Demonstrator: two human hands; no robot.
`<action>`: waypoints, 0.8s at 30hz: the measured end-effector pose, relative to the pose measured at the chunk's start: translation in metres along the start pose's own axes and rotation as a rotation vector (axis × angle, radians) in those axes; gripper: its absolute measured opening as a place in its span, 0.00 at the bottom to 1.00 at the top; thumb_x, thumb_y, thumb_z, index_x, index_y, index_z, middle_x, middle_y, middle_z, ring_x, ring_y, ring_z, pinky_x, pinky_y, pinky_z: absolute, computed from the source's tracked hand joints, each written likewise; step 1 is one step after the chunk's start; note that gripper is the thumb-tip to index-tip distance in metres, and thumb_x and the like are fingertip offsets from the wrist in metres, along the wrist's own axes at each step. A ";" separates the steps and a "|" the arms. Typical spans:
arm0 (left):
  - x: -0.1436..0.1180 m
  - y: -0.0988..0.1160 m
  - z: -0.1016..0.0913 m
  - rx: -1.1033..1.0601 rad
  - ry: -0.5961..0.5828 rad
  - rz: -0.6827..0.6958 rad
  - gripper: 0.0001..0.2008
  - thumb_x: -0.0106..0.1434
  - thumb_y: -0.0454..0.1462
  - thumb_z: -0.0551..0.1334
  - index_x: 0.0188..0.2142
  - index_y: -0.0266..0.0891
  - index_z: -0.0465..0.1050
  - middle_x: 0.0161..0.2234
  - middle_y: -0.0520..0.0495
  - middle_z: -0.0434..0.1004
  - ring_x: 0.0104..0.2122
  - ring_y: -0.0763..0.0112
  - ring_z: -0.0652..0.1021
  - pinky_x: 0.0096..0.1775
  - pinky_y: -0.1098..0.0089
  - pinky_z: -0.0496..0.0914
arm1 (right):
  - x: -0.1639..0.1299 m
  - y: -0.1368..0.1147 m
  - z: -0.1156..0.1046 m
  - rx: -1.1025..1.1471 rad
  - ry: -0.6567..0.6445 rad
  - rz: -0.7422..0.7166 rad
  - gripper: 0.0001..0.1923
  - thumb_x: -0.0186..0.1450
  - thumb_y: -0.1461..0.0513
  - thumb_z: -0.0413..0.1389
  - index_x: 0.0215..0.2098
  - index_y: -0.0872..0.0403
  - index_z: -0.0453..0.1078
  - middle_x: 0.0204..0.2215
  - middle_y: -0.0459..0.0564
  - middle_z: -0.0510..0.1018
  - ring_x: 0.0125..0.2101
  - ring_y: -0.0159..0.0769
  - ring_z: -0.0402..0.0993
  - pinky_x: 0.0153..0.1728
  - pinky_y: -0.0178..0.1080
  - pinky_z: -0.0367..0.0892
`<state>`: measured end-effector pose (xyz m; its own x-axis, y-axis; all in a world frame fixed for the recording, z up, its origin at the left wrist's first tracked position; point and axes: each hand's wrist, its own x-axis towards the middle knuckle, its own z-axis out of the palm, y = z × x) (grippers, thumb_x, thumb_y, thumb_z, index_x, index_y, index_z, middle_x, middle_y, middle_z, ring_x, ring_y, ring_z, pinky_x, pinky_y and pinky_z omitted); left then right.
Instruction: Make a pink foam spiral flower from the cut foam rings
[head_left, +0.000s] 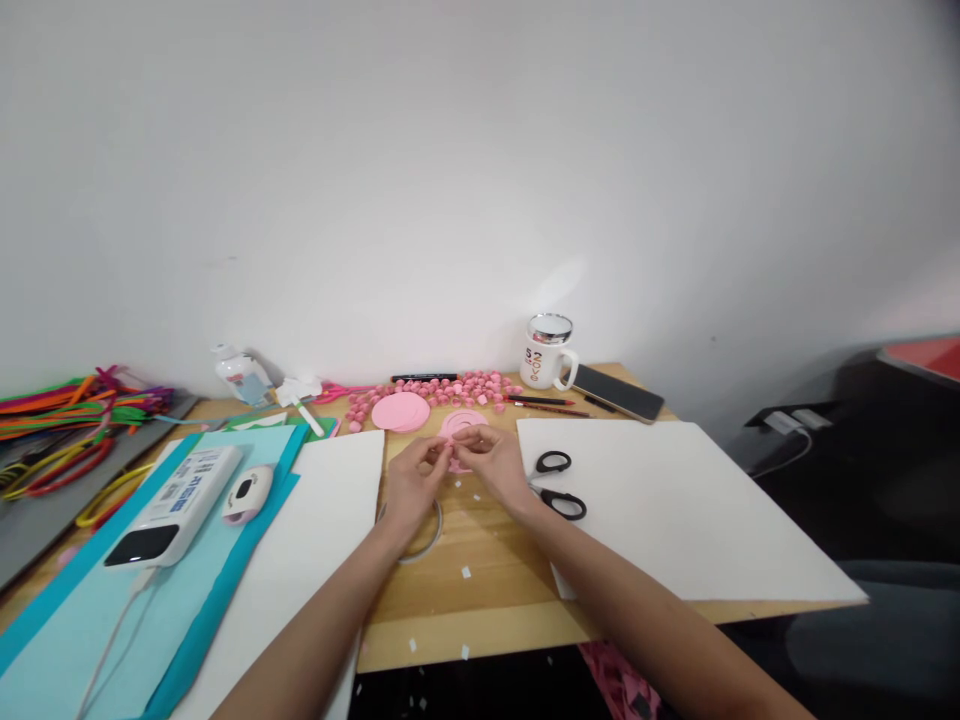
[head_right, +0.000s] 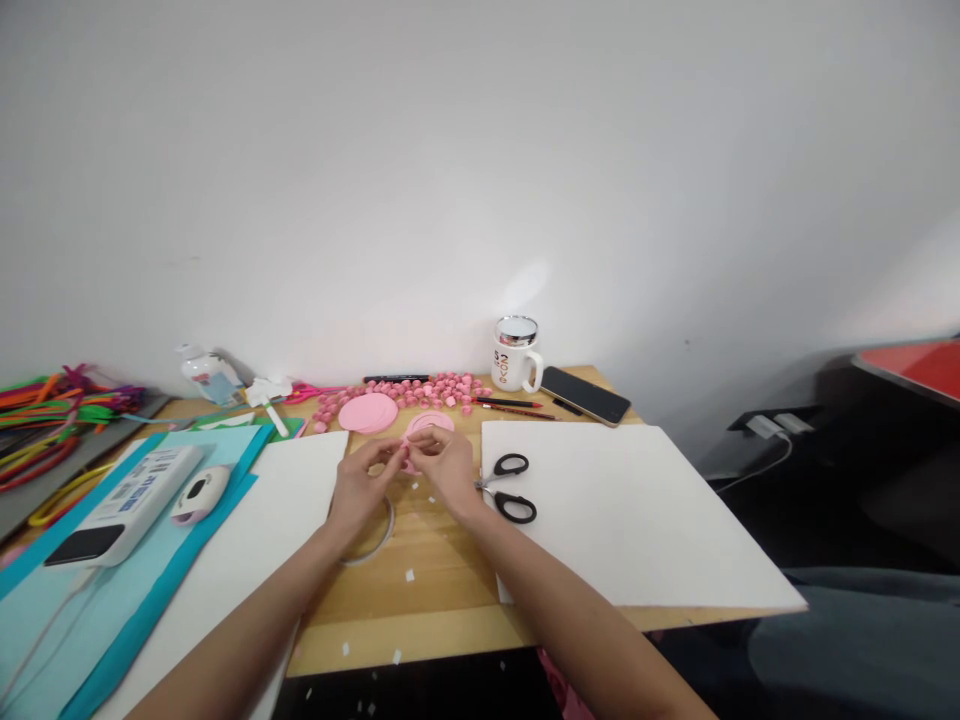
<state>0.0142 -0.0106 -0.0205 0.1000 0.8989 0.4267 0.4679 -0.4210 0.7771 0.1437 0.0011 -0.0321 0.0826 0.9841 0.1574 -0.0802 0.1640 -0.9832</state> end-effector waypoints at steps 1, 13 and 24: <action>0.000 0.000 0.000 -0.003 -0.002 -0.006 0.10 0.57 0.41 0.57 0.34 0.38 0.73 0.29 0.47 0.76 0.27 0.69 0.76 0.32 0.69 0.71 | 0.000 0.000 0.000 0.011 -0.005 0.000 0.09 0.47 0.62 0.59 0.27 0.58 0.71 0.21 0.49 0.77 0.23 0.36 0.75 0.25 0.37 0.72; 0.000 0.003 -0.001 -0.002 -0.004 -0.026 0.10 0.56 0.41 0.58 0.33 0.37 0.74 0.29 0.47 0.77 0.28 0.68 0.76 0.33 0.69 0.70 | 0.001 0.001 0.001 0.034 -0.022 -0.020 0.08 0.47 0.61 0.59 0.25 0.58 0.71 0.22 0.50 0.78 0.23 0.36 0.75 0.28 0.39 0.72; 0.000 0.005 0.002 -0.037 -0.004 -0.044 0.12 0.53 0.38 0.60 0.38 0.37 0.71 0.32 0.47 0.77 0.28 0.69 0.76 0.31 0.69 0.71 | -0.001 -0.003 0.002 0.027 0.008 -0.027 0.07 0.48 0.61 0.59 0.24 0.56 0.71 0.22 0.48 0.78 0.23 0.36 0.75 0.27 0.38 0.73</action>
<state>0.0184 -0.0125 -0.0172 0.0836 0.9169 0.3902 0.4389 -0.3854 0.8117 0.1418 -0.0001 -0.0294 0.0928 0.9787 0.1829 -0.1043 0.1922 -0.9758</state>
